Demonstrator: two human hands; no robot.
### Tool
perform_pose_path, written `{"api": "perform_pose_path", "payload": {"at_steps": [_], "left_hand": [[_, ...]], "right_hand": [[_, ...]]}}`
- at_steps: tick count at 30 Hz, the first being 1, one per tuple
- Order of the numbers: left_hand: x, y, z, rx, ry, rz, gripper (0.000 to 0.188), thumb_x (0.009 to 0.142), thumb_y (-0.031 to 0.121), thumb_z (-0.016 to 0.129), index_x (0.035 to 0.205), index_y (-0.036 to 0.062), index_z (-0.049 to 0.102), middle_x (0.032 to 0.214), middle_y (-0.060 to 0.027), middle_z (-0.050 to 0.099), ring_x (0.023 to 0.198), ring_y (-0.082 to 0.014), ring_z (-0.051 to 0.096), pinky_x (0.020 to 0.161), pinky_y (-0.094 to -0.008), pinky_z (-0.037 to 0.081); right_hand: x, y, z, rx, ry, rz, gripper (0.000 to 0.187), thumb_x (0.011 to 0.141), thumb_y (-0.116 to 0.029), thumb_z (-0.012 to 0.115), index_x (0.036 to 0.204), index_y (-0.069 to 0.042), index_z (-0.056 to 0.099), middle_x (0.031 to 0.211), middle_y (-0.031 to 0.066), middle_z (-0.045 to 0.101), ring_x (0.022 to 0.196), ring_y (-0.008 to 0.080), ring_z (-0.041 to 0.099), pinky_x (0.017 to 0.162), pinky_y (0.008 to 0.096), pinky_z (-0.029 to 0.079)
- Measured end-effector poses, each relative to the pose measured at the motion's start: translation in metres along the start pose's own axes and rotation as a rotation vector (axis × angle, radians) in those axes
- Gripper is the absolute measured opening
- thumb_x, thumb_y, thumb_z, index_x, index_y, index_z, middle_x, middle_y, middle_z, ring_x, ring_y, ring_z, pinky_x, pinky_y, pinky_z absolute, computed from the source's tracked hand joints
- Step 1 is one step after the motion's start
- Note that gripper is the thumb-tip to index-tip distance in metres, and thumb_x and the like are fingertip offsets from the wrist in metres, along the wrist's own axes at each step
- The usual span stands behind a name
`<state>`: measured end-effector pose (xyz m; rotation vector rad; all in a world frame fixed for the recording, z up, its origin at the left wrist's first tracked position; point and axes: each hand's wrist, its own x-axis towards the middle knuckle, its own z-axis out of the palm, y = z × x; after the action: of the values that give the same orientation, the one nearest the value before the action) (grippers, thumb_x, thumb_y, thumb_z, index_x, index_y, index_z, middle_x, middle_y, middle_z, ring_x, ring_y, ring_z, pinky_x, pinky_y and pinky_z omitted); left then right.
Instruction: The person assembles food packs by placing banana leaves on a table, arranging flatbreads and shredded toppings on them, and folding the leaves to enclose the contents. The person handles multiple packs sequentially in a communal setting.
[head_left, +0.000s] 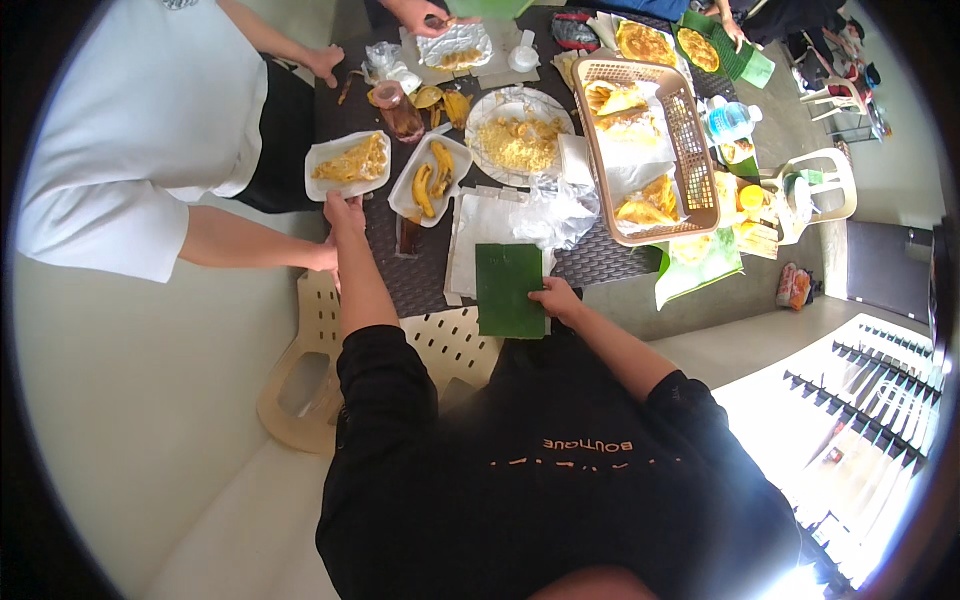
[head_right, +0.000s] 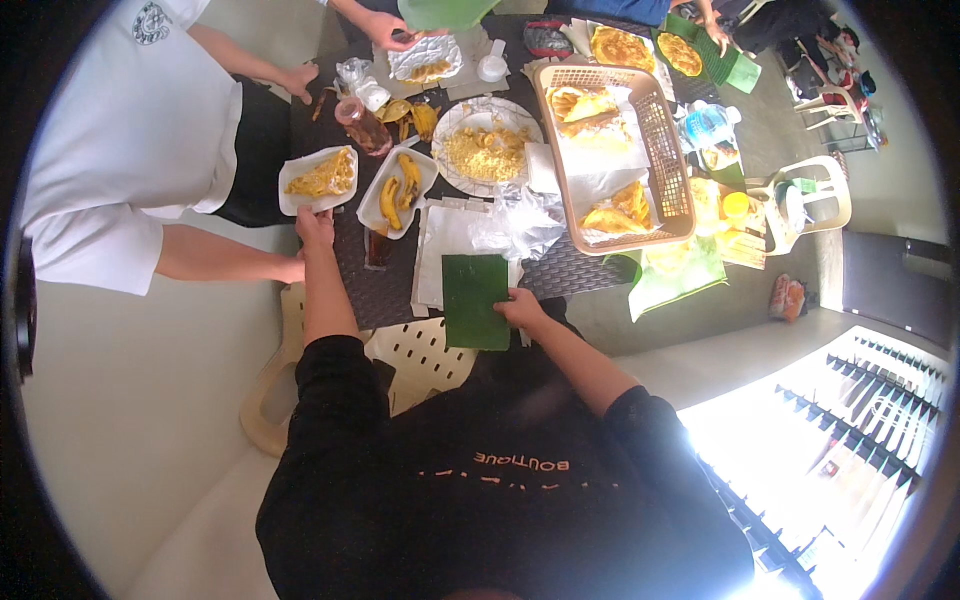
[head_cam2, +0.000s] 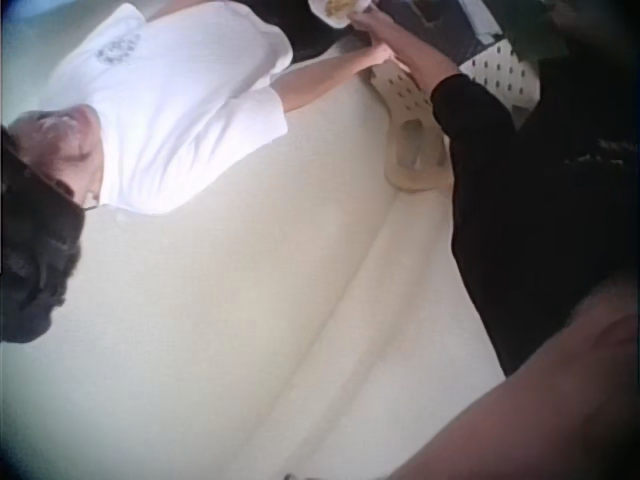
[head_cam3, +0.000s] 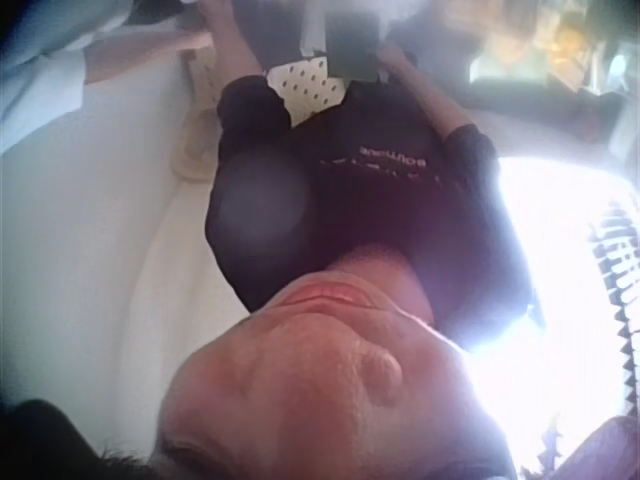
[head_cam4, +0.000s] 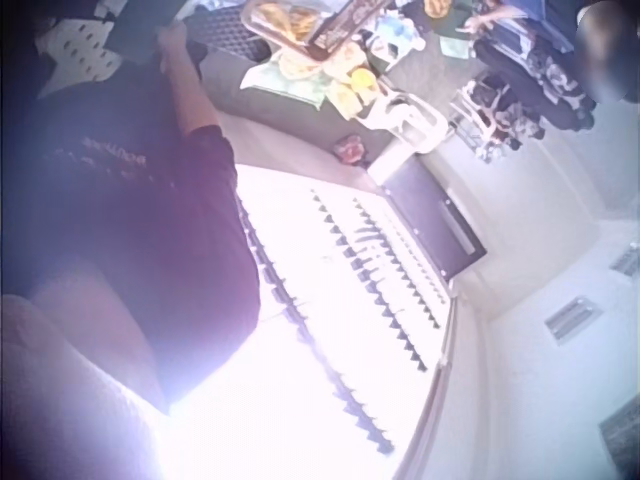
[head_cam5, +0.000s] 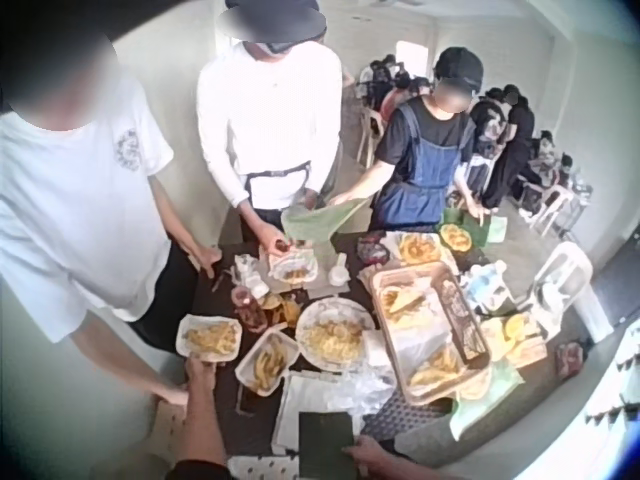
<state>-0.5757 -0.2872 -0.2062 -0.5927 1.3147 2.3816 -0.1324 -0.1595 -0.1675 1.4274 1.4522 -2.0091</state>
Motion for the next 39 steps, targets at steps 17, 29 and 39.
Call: {"api": "perform_pose_path", "payload": {"at_steps": [17, 29, 39], "left_hand": [[-0.230, -0.010, -0.087, -0.078, 0.079, -0.095, 0.043, 0.081, 0.005, 0.043, 0.123, -0.0007, 0.041, 0.123, -0.0151, 0.047, 0.109, -0.0287, 0.053, 0.089, -0.0462, 0.049], [-0.245, -0.059, -0.132, 0.169, 0.227, -0.047, 0.035, 0.087, 0.015, 0.048, 0.118, 0.0014, 0.042, 0.116, -0.0120, 0.051, 0.096, -0.0228, 0.057, 0.079, -0.0364, 0.052], [-0.240, -0.024, -0.130, 0.976, 0.394, -0.089, 0.034, 0.090, 0.031, 0.056, 0.107, 0.0012, 0.054, 0.092, -0.0104, 0.061, 0.084, -0.0215, 0.061, 0.069, -0.0328, 0.051]], "right_hand": [[0.032, -0.003, 0.010, 0.394, -0.071, 0.084, 0.028, 0.084, -0.005, 0.058, 0.113, -0.005, 0.054, 0.110, 0.0085, 0.058, 0.098, 0.0240, 0.058, 0.083, 0.0436, 0.050], [0.039, 0.006, -0.010, 0.431, 0.032, -0.029, 0.028, 0.081, 0.001, 0.058, 0.109, 0.002, 0.055, 0.098, 0.0103, 0.059, 0.088, 0.0221, 0.059, 0.074, 0.0360, 0.052], [0.039, 0.001, -0.001, 0.465, 0.048, -0.081, 0.031, 0.080, -0.003, 0.062, 0.110, 0.003, 0.056, 0.094, 0.0096, 0.061, 0.078, 0.0196, 0.060, 0.060, 0.0333, 0.049]]}}
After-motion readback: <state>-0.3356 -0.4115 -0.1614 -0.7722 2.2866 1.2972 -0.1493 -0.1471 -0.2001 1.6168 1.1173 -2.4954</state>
